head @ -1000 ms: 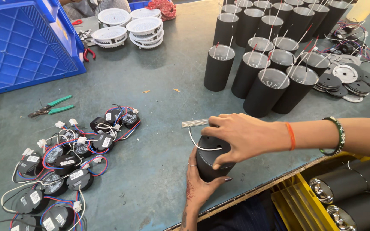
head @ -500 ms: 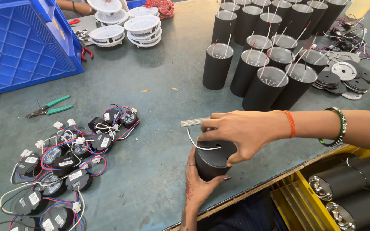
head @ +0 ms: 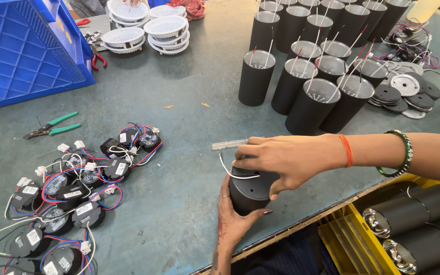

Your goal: The person assembles cylindrical electronic devices by inserting motors and wiring into black cylinders, securing lids, and placing finished units into a yellow crate. The person handles motors, wires, lids, and cylinders throughout the process.

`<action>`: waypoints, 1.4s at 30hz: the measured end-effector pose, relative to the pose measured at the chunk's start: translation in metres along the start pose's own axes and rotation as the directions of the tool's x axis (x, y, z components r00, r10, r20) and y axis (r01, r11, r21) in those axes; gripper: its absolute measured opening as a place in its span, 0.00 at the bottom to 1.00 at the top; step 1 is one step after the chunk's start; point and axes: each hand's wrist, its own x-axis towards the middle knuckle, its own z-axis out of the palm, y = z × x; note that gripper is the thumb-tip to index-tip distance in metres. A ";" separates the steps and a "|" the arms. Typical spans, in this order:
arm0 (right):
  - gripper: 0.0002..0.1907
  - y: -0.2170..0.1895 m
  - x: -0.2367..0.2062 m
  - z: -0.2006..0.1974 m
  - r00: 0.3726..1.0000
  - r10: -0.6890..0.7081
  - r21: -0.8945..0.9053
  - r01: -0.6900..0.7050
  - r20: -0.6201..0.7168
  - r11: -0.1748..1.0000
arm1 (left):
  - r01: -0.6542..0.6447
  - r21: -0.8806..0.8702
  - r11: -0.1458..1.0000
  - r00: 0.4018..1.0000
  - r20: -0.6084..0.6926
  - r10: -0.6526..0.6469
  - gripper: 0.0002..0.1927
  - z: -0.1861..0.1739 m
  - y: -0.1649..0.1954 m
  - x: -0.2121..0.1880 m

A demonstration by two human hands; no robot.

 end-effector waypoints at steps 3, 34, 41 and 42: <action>0.49 -0.005 0.009 -0.005 0.976 0.205 0.003 -0.206 0.071 0.979 | -0.017 0.012 1.000 1.000 -0.009 0.017 0.62 0.001 -0.002 0.002; 0.48 0.027 -0.022 0.019 0.990 0.132 0.058 -0.129 -0.050 0.990 | 0.049 0.030 0.998 0.999 -0.003 -0.049 0.61 0.006 0.002 -0.001; 0.44 0.005 -0.032 0.053 0.916 0.269 -0.011 -0.285 -0.298 0.958 | 0.139 -0.075 0.987 0.990 0.040 -0.136 0.60 0.013 -0.001 -0.006; 0.44 0.003 -0.034 0.056 0.902 0.263 -0.004 -0.281 -0.341 0.960 | 0.106 -0.113 0.988 0.994 0.054 -0.100 0.58 0.012 -0.001 -0.007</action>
